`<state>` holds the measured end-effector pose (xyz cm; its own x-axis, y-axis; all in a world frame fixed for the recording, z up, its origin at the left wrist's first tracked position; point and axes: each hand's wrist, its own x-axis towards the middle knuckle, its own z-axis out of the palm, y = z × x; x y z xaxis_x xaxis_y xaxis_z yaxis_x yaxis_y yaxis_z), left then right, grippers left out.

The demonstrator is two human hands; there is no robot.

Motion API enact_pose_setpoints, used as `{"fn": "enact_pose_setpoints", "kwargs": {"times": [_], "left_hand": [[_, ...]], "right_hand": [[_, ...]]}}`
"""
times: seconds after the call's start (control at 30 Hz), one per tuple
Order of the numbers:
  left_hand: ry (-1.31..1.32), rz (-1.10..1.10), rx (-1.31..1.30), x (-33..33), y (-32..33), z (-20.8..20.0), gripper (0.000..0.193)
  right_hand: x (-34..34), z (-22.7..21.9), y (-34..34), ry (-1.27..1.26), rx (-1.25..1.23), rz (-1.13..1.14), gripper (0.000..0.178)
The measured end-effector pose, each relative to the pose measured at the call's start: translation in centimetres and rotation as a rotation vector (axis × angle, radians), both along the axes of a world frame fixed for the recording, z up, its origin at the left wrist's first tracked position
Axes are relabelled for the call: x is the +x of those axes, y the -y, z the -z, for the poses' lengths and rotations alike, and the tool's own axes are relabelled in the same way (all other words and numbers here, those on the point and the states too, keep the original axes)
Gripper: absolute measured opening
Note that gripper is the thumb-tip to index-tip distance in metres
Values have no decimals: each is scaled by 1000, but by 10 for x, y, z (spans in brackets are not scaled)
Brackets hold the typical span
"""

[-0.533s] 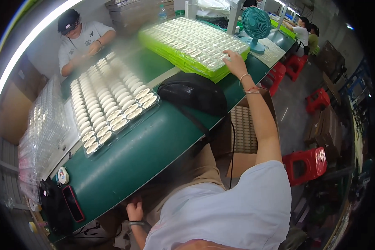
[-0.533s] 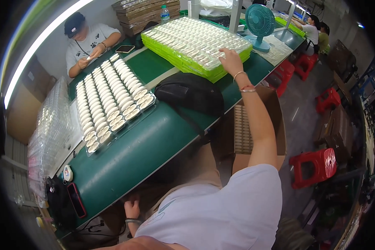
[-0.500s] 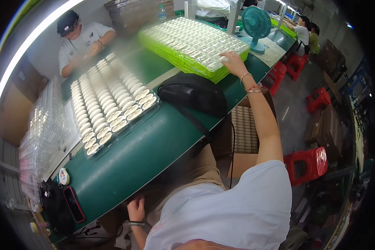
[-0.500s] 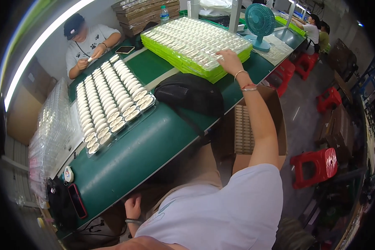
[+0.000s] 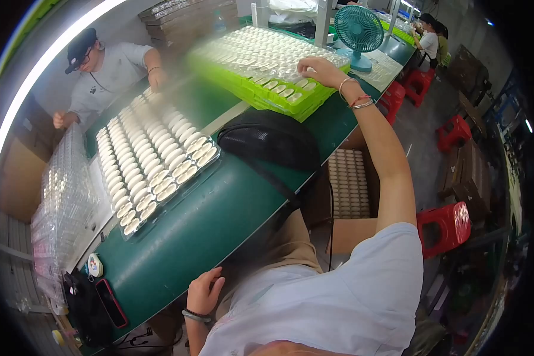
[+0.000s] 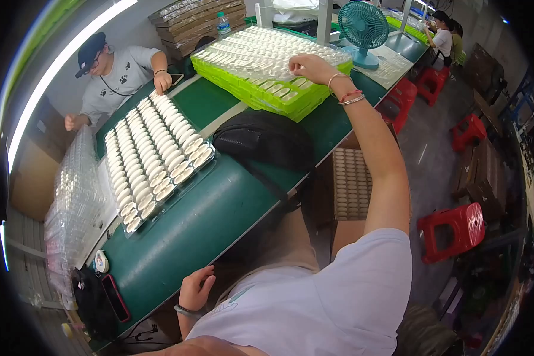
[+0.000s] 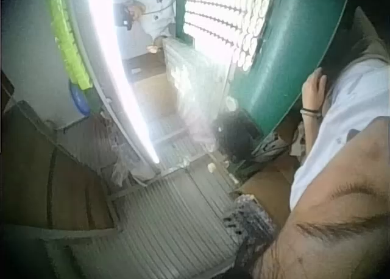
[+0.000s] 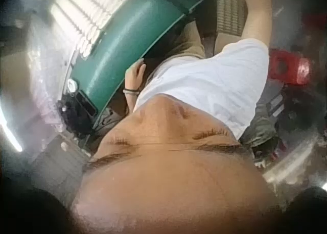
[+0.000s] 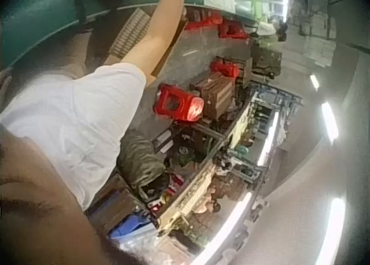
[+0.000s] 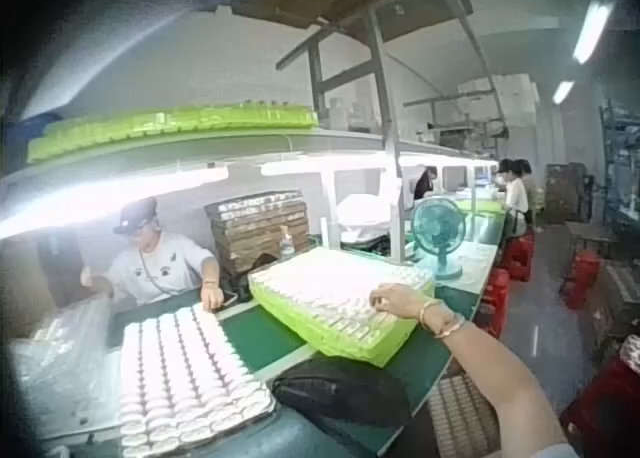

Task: The person assembles small plastic cases by fitting pieces together by hand, places them into plastic blister trays, and retrieves packaging from a box.

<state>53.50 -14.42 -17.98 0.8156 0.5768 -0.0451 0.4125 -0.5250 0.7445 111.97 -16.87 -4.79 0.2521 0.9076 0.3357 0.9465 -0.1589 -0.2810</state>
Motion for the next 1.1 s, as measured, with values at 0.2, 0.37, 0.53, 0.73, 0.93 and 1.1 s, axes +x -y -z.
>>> {"fn": "enact_pose_setpoints", "kwargs": {"times": [0.2,0.37,0.53,0.73,0.93,1.1], "left_hand": [[-7,51,20,11,2,2,26],[45,23,6,4,4,10,26],[52,60,51,0,3,13,26],[-10,187,109,11,0,-5,27],[-45,336,53,25,4,-11,27],[-112,379,-114,34,9,60,28]], "right_hand": [[-19,-23,-13,90,166,-92,11],[-62,-25,-18,198,176,-189,14],[-109,17,-3,225,140,-175,17],[-141,61,1,285,161,-126,23],[-142,64,4,164,262,-163,20],[-106,49,-20,0,115,-105,15]]}}
